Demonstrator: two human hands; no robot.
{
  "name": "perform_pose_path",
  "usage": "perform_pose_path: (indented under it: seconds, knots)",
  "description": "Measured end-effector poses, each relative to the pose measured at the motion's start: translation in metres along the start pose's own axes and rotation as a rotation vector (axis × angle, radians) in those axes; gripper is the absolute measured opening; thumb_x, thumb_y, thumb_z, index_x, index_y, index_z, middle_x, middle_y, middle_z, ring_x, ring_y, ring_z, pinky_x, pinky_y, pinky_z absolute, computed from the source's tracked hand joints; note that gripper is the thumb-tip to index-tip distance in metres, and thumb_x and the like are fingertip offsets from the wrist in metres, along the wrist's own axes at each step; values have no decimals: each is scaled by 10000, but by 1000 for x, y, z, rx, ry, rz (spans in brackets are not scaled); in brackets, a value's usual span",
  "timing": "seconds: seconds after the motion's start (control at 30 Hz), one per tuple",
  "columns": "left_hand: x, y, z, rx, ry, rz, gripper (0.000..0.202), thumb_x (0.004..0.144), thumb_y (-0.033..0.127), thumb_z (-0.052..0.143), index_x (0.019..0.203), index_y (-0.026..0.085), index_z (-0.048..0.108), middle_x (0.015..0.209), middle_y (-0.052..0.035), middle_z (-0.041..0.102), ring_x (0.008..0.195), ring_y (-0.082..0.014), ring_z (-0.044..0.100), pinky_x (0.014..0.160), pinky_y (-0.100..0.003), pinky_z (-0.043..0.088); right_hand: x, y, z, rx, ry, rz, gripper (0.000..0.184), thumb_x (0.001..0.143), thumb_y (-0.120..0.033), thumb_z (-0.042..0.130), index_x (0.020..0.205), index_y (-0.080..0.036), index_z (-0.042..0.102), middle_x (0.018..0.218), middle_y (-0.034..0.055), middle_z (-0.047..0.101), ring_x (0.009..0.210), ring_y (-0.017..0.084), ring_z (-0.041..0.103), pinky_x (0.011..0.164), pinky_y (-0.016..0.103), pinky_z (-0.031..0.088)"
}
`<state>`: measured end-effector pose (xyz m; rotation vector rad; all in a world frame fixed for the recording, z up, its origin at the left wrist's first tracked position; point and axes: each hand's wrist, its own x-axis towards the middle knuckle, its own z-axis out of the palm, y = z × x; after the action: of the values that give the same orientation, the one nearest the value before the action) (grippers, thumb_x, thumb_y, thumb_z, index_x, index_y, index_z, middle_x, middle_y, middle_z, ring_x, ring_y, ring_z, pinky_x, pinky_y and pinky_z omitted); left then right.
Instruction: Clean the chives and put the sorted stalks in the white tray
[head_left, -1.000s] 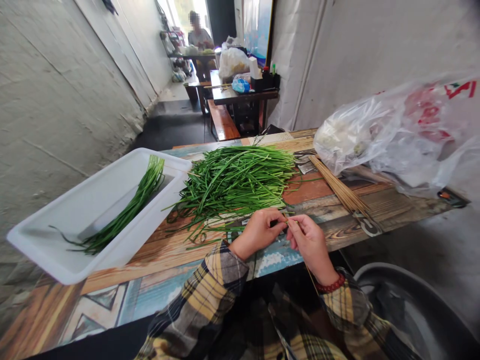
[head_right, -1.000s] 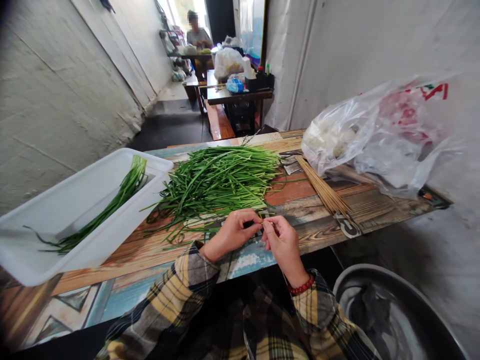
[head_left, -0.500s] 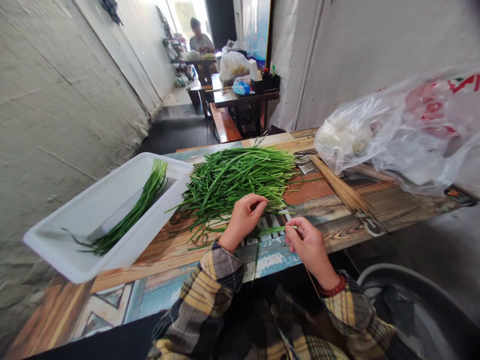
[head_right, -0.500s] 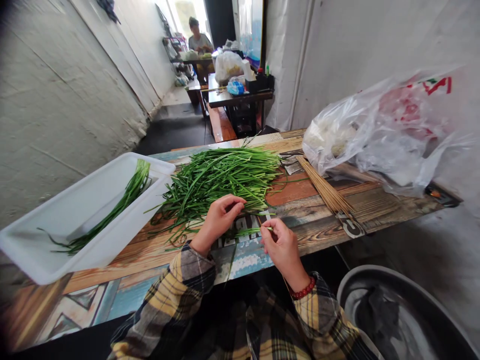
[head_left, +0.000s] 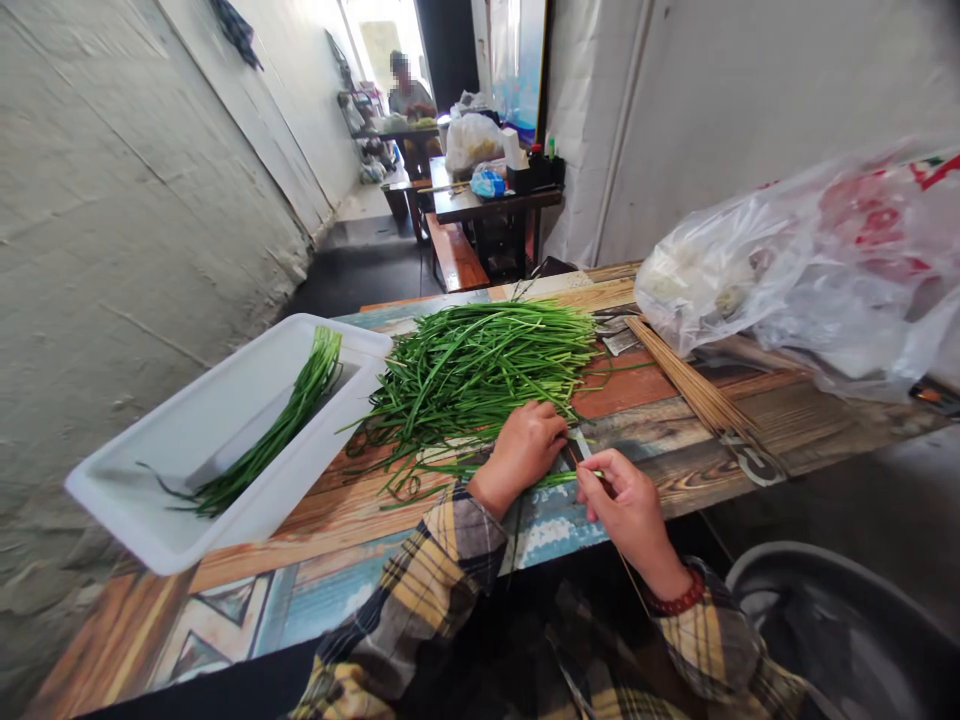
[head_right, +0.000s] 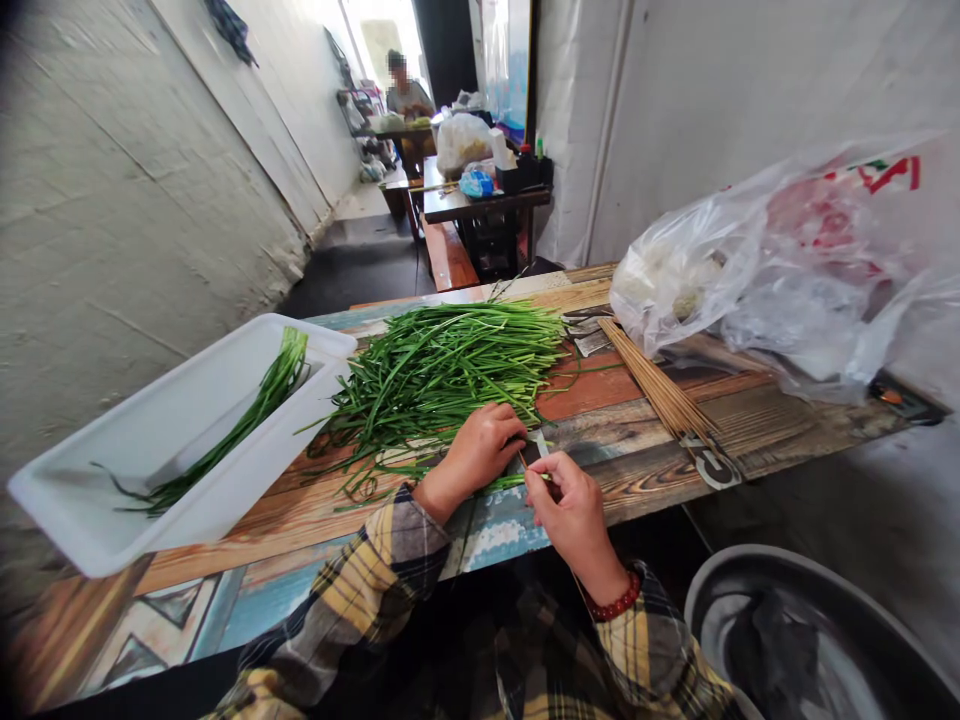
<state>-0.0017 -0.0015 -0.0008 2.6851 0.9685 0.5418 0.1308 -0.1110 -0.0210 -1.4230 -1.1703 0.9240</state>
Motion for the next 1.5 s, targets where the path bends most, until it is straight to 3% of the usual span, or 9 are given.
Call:
perform_pose_path:
  seconds: [0.1,0.23,0.37,0.47,0.57,0.87,1.17,1.5]
  knots:
    - [0,2,-1,-16,21,-24,157,847,163,527,740,163,642,793,-60,595,791,-178,525,741,-307,415,1,2,1,22,8,14,227,839,-419,580,802,-197,549,557,-30,583,392,103,514,410,214,396]
    - [-4,2,-5,-222,136,-85,88,810,124,536,767,161,604,836,-48,606,826,-162,531,791,-292,413,4,3,2,72,38,39,258,826,-447,598,832,-191,562,566,-25,583,405,103,507,418,217,391]
    - [-7,3,-8,-552,132,-164,87,805,130,513,815,147,598,712,4,579,653,-107,501,629,-216,407,7,4,3,107,57,60,288,826,-459,600,891,-180,578,577,-26,573,415,99,490,419,215,379]
    - [-8,3,-11,-675,127,-222,121,793,135,541,865,127,638,736,-6,620,671,-104,532,637,-203,420,10,4,3,115,37,74,311,835,-461,591,942,-169,605,585,-28,566,419,93,478,418,213,370]
    - [-8,1,-15,-699,109,-262,111,782,129,568,824,119,669,777,-29,661,729,-120,571,676,-210,438,14,0,1,109,7,78,333,848,-458,574,991,-163,637,590,-29,559,426,90,476,423,214,373]
    - [-7,1,-10,-858,104,-318,147,794,181,576,848,107,690,738,-32,668,669,-111,572,645,-208,449,23,-1,0,-70,8,-59,335,875,-411,532,1089,-190,665,597,-22,583,414,98,493,431,228,410]
    - [-8,3,-9,-765,133,-292,161,770,146,576,861,117,707,654,-1,592,598,-82,476,565,-187,383,25,1,0,22,-1,43,346,857,-431,549,1089,-188,632,565,-33,558,384,96,464,388,222,372]
    - [-6,4,-13,-735,130,-260,171,835,204,553,844,129,707,816,-55,694,774,-136,618,733,-232,470,26,5,-1,13,-11,40,340,862,-414,549,1103,-188,635,564,-33,566,381,90,474,383,210,374]
